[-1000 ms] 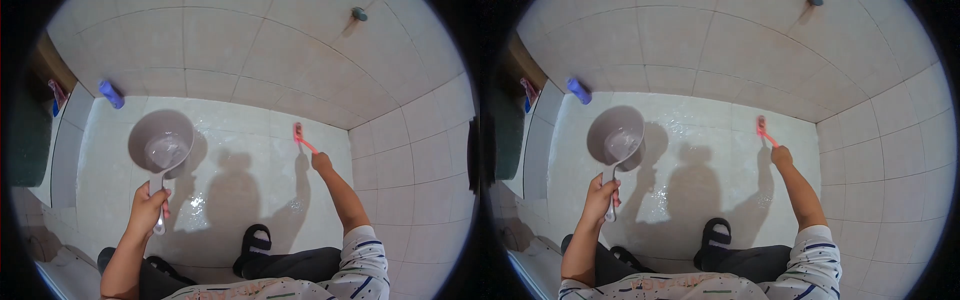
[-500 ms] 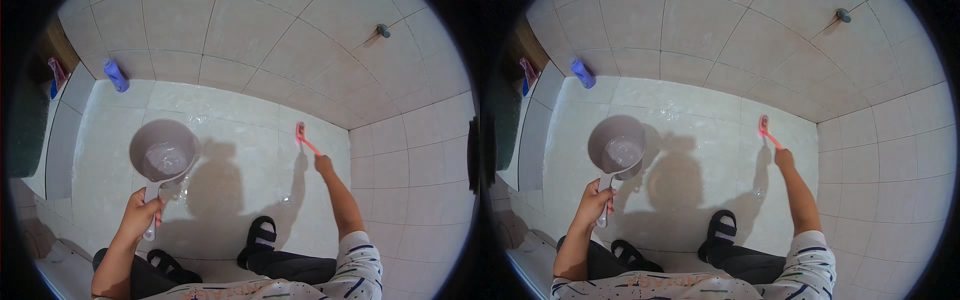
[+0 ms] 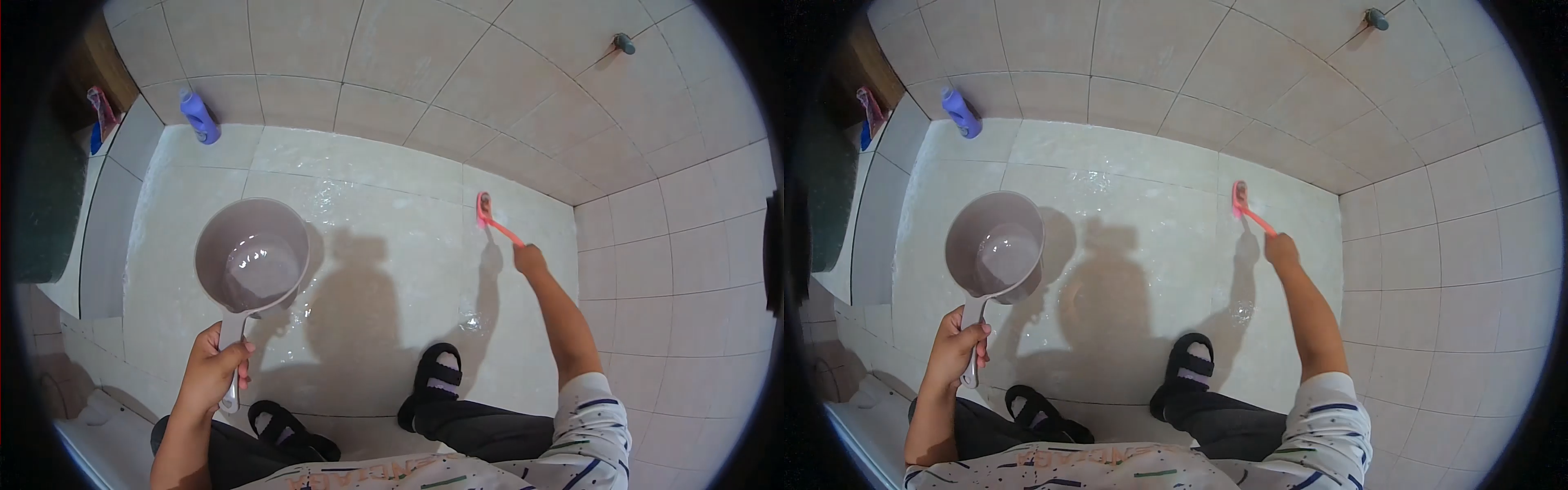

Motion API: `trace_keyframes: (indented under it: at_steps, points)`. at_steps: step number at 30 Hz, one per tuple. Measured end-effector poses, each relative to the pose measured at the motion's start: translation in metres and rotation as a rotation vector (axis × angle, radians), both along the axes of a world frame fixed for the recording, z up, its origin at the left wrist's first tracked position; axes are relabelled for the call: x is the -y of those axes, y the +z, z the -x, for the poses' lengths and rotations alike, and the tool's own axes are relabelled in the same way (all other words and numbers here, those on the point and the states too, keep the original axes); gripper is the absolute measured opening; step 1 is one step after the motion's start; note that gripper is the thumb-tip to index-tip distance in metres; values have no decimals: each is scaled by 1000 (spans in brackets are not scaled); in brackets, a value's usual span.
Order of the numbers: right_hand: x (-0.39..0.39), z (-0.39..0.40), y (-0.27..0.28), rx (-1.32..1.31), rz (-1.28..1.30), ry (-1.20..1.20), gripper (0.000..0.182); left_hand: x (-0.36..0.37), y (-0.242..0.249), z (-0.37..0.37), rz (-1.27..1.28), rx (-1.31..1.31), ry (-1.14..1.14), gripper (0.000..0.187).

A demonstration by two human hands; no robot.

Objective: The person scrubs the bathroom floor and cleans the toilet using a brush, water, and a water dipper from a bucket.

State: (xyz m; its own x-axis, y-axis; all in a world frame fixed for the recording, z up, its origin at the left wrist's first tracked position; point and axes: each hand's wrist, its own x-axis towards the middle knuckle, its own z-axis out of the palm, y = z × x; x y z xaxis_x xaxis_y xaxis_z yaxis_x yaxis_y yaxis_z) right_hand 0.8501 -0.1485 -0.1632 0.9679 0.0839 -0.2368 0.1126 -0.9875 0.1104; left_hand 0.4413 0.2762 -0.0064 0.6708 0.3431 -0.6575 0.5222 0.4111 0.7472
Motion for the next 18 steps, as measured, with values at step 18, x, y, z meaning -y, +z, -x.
trace_keyframes:
  at_steps: [18]
  points:
    - [-127, 11, -35, -24, -152, 273, 43, -5, 15, 22, -47, 31, 112, 8]
